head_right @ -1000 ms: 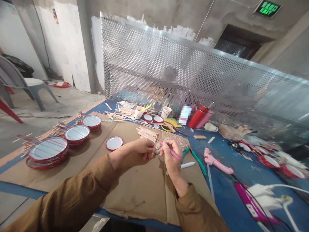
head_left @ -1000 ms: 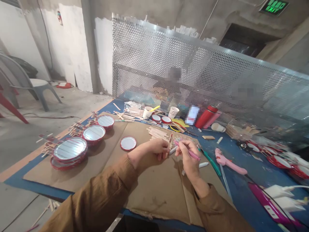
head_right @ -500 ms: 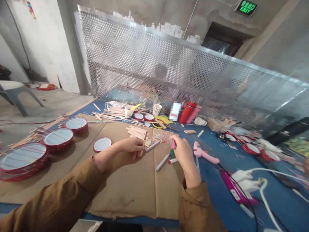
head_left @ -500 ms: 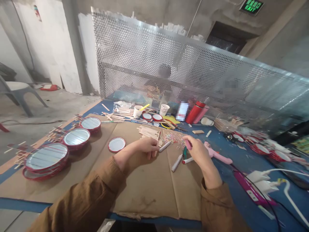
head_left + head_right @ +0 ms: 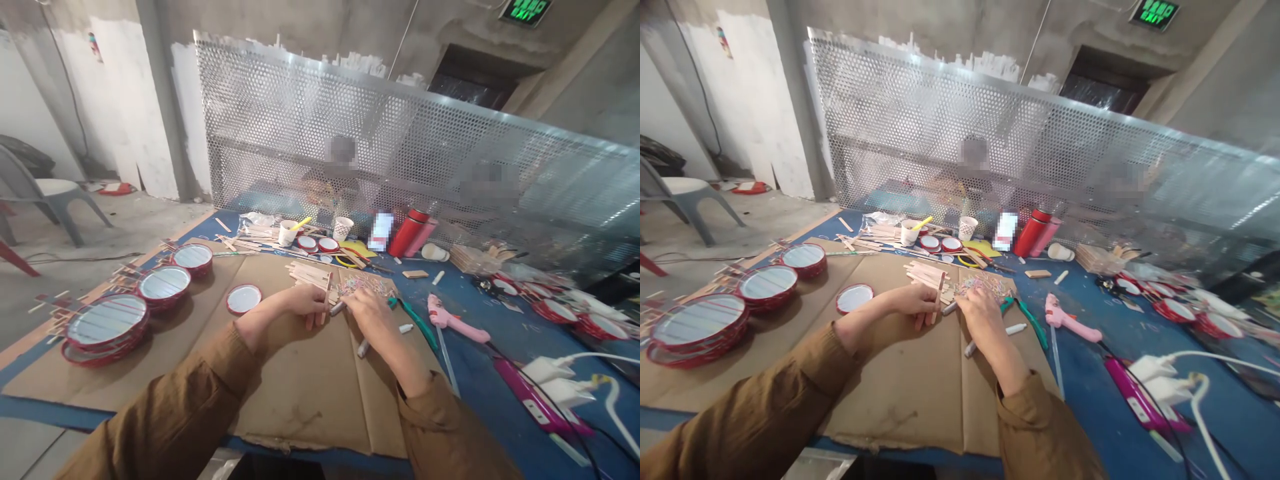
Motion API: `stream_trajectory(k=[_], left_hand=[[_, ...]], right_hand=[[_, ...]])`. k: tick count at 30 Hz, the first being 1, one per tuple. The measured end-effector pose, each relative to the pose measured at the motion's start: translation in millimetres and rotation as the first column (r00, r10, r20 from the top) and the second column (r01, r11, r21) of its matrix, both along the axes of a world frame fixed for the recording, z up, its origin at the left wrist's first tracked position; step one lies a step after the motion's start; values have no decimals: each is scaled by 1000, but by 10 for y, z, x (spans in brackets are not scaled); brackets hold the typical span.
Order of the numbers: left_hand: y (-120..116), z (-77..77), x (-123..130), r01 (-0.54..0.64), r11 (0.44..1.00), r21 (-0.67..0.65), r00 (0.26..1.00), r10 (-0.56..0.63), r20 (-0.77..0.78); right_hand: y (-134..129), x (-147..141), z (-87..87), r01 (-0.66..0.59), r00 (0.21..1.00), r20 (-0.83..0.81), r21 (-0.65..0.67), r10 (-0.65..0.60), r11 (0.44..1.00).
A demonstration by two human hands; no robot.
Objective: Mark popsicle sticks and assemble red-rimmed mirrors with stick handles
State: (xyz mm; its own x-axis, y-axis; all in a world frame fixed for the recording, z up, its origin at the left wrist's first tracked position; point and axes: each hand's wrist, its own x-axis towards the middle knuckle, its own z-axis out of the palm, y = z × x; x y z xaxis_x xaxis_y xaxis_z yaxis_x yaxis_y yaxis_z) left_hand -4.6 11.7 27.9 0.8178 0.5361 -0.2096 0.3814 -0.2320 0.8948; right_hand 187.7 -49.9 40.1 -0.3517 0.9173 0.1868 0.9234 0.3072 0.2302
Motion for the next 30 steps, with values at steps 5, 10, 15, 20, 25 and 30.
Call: stream_trajectory(k=[5, 10, 15, 20, 25, 30], left_hand=[[-1, 16, -4, 11, 1000, -15, 1000, -11, -12], [28, -38, 0, 25, 999, -46, 999, -23, 39], [57, -92, 24, 24, 996, -85, 998, -19, 61], [43, -74, 40, 1, 996, -90, 998, 4, 57], [22, -34, 29, 35, 996, -81, 997, -29, 77], [-13, 33, 19, 2, 1000, -25, 999, -1, 41]], right_hand=[[-16, -139, -85, -13, 996, 89, 74, 7, 997], [0, 3, -59, 12, 960, -273, 244, 57, 970], [-58, 32, 10, 94, 522, -843, 205, 127, 974], [-167, -145, 12, 8, 311, -945, 111, 103, 994], [-210, -250, 0, -1, 371, -914, 178, 165, 984], [-212, -277, -26, -36, 434, -873, 232, 225, 972]])
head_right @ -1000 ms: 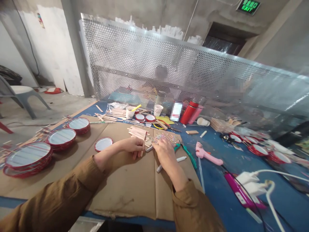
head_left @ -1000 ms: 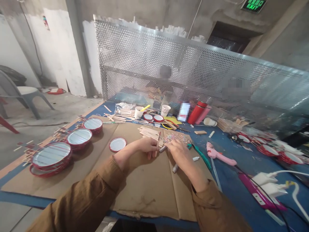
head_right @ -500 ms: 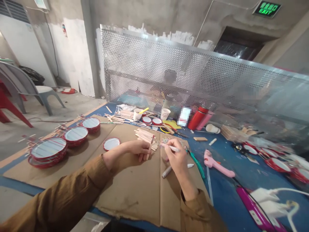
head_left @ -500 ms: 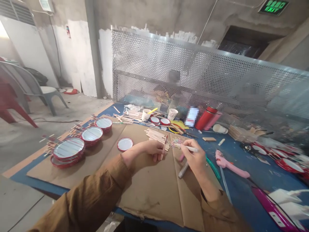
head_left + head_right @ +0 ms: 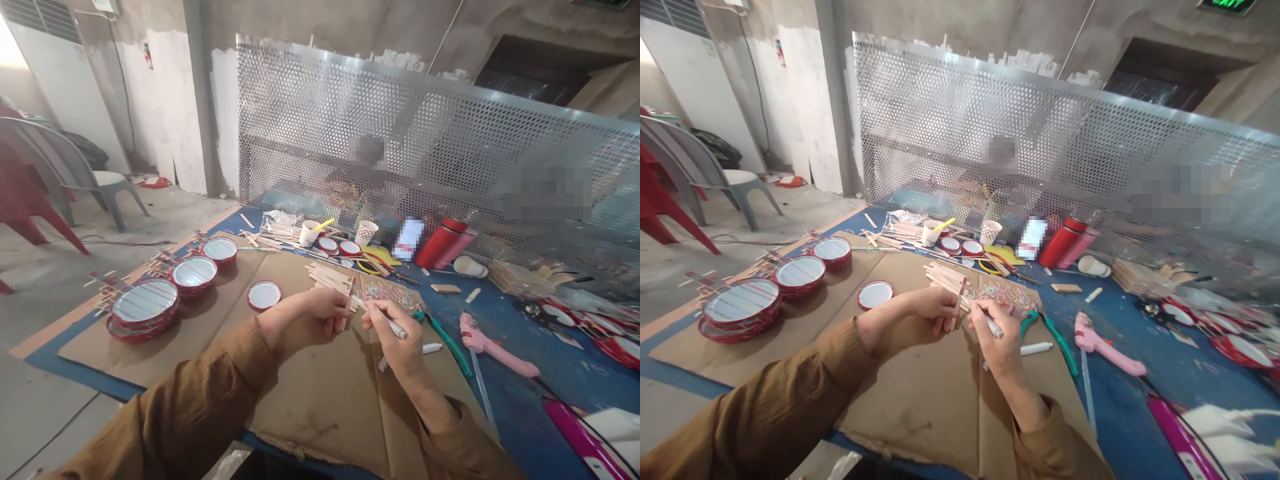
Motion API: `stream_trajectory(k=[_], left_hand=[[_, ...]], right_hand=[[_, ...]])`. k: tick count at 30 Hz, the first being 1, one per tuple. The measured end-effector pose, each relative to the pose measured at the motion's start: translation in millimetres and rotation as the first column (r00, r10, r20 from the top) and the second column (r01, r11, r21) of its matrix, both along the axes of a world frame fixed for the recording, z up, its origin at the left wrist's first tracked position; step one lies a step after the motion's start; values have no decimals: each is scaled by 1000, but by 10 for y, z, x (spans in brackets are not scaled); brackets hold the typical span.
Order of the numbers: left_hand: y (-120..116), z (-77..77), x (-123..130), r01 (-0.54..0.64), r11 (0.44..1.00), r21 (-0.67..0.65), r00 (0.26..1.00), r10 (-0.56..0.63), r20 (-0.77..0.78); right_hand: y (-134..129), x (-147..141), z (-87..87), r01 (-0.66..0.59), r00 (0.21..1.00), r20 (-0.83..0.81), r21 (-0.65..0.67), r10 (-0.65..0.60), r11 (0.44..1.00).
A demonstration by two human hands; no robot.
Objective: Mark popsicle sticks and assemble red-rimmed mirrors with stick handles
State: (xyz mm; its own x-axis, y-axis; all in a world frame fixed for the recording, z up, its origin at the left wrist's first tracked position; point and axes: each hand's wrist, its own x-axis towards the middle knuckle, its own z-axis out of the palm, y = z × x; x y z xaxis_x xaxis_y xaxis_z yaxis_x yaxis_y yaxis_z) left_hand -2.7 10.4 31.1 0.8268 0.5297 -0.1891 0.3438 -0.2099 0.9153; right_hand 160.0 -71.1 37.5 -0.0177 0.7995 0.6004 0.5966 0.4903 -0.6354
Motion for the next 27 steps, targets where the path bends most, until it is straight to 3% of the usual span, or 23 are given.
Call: stream_trajectory(k=[7, 17, 23, 27], left_hand=[[29, -33, 27, -12, 1000, 5, 999, 13, -52], [37, -63, -2, 3, 999, -43, 1000, -3, 13], [36, -58, -19, 20, 995, -94, 999, -16, 47], [49, -81, -9, 12, 993, -117, 999, -8, 33]], right_hand=[[25, -2, -56, -8, 999, 34, -11, 8, 1000], [29, -15, -40, 1, 999, 49, -19, 0, 1000], [31, -4, -19, 130, 987, 92, -11, -129, 991], [14, 4, -6, 109, 994, 9, -25, -108, 994]])
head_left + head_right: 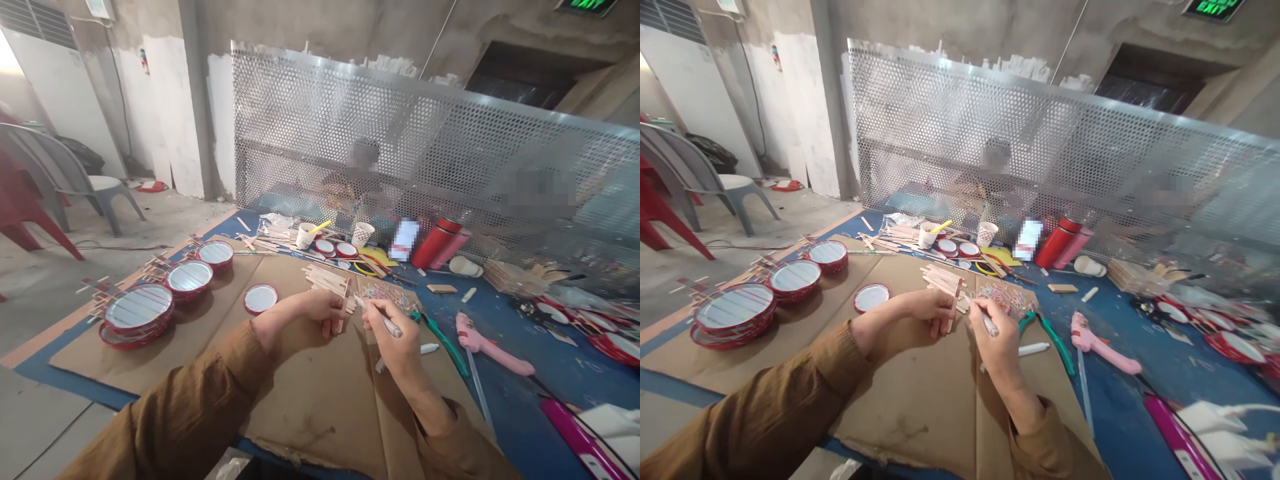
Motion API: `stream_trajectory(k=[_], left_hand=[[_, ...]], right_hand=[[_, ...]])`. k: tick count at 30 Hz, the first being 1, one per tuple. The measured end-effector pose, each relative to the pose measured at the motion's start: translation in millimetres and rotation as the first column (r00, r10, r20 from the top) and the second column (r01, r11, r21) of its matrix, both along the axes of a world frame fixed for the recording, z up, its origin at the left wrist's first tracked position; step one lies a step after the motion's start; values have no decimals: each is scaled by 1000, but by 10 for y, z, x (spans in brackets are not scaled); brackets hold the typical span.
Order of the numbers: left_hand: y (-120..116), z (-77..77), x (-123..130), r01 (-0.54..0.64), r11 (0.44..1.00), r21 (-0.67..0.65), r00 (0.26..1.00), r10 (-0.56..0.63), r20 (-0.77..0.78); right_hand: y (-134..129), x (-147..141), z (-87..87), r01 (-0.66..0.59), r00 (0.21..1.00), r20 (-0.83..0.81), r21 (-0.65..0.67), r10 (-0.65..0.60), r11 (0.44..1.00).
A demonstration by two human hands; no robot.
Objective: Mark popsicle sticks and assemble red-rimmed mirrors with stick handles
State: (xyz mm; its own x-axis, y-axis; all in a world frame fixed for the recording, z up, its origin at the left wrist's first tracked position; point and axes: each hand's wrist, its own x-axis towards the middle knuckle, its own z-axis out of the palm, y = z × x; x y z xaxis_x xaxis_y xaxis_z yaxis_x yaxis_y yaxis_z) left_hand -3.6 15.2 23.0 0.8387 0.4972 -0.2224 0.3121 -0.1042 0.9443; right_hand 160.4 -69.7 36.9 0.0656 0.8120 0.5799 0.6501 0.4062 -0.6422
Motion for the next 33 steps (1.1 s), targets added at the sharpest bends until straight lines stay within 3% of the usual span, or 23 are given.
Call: stream_trajectory(k=[4, 12, 17, 23, 33], left_hand=[[-11, 9, 1, -10, 1000, 4, 1000, 9, 16], [-13, 30, 0, 8, 993, 118, 1000, -7, -6], [-19, 42, -1, 9, 995, 96, 1000, -10, 1], [-23, 33, -4, 1, 999, 48, 1000, -2, 24], [-36, 53, 11, -28, 998, 50, 1000, 28, -6]], right_hand=[[-25, -13, -1, -48, 998, -46, -21, 47, 999], [-10, -13, -32, -81, 997, 14, -24, 82, 996], [7, -24, -38, -92, 994, 50, -10, 93, 996], [-26, -27, 19, 21, 993, 116, 33, -25, 999], [-18, 21, 26, 16, 1000, -27, 3, -16, 1000]])
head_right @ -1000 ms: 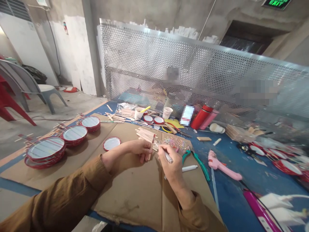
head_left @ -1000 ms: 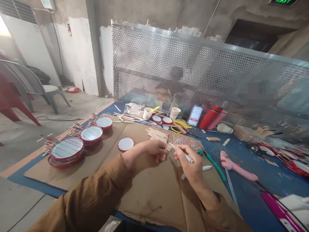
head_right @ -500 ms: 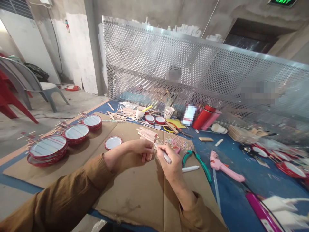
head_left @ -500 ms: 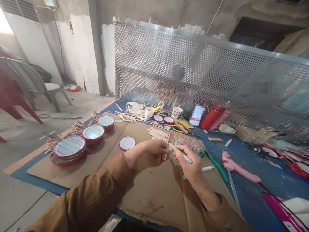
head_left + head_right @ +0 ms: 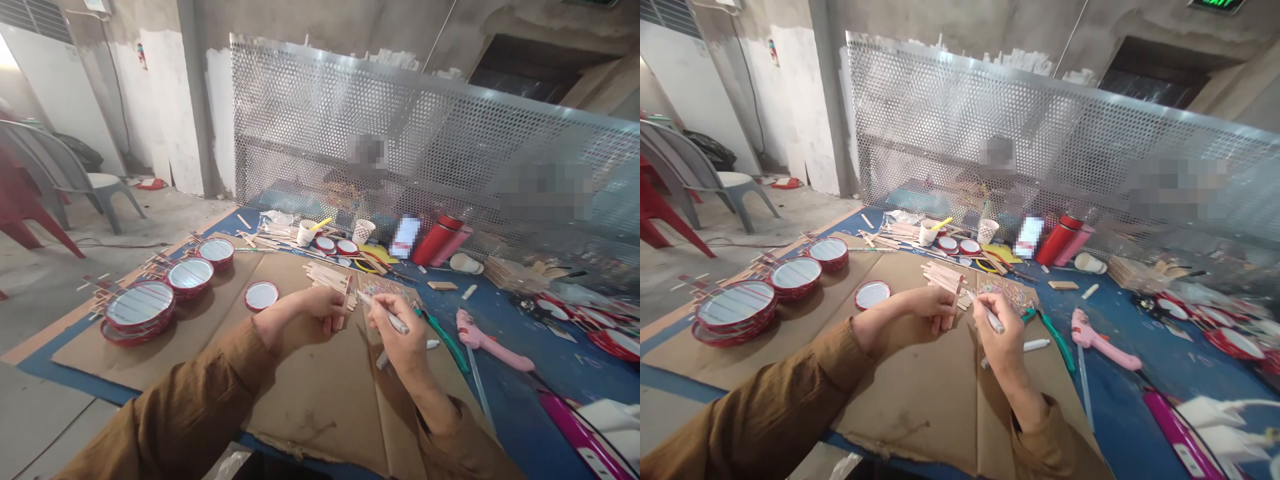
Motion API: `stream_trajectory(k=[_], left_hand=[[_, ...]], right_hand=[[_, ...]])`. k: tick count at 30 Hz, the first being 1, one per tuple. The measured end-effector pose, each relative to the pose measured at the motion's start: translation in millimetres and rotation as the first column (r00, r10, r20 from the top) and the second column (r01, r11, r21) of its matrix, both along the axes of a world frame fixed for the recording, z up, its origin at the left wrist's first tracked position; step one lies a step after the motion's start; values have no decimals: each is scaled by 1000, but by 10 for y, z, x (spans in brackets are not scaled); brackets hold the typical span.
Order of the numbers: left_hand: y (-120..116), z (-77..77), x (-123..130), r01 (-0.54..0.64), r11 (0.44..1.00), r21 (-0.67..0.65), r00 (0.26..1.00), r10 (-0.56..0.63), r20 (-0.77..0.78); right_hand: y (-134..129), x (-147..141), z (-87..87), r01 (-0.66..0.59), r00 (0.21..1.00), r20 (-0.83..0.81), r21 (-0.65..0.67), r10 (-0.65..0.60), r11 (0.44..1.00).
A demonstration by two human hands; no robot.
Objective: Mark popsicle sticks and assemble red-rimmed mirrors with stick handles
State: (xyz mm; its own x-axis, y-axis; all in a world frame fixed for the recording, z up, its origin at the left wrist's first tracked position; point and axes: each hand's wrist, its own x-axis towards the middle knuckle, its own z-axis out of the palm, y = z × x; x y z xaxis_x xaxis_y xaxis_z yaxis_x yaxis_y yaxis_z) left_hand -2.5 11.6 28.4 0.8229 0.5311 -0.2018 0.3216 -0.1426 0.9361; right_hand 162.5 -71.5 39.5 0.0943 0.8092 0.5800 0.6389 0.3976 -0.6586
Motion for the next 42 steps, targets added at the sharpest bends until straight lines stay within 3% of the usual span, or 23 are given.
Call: stream_trajectory(k=[4, 8, 14, 17, 24, 28, 32, 35, 39, 42], left_hand=[[9, -2, -23, 20, 1000, -15, 1000, -20, 23], [31, -37, -52, 39, 998, -46, 999, -38, 33], [64, -137, -42, 13, 999, 48, 1000, -13, 4], [45, -109, -29, 5, 996, 86, 999, -1, -48], [-31, 29, -17, 9, 993, 121, 992, 6, -124], [-42, 42, -17, 13, 992, 122, 991, 3, -136], [-38, 33, -21, 24, 990, 142, 993, -7, -119], [-30, 22, -18, 19, 990, 142, 992, -1, -124], [-21, 9, -16, 29, 987, 160, 987, -3, -159], [-24, 9, -25, 37, 985, 167, 988, -11, -157]], right_hand=[[-13, -63, -16, -47, 997, 62, 9, 46, 999], [-25, -63, 10, 45, 987, 146, 106, -61, 993], [46, 341, 232, 296, 948, -149, 82, -282, 951], [134, 642, 291, 340, 933, -138, 38, -332, 940], [360, 1017, 106, 409, 912, 24, -37, -409, 912], [457, 1132, 22, 375, 922, -88, -47, -378, 926], [448, 1281, 33, 525, 841, -193, 62, -506, 849], [403, 1301, 84, 586, 796, -263, 111, -545, 803], [336, 1168, 194, 528, 825, -331, 160, -458, 834], [251, 1047, 244, 508, 853, -236, 174, -465, 843]])
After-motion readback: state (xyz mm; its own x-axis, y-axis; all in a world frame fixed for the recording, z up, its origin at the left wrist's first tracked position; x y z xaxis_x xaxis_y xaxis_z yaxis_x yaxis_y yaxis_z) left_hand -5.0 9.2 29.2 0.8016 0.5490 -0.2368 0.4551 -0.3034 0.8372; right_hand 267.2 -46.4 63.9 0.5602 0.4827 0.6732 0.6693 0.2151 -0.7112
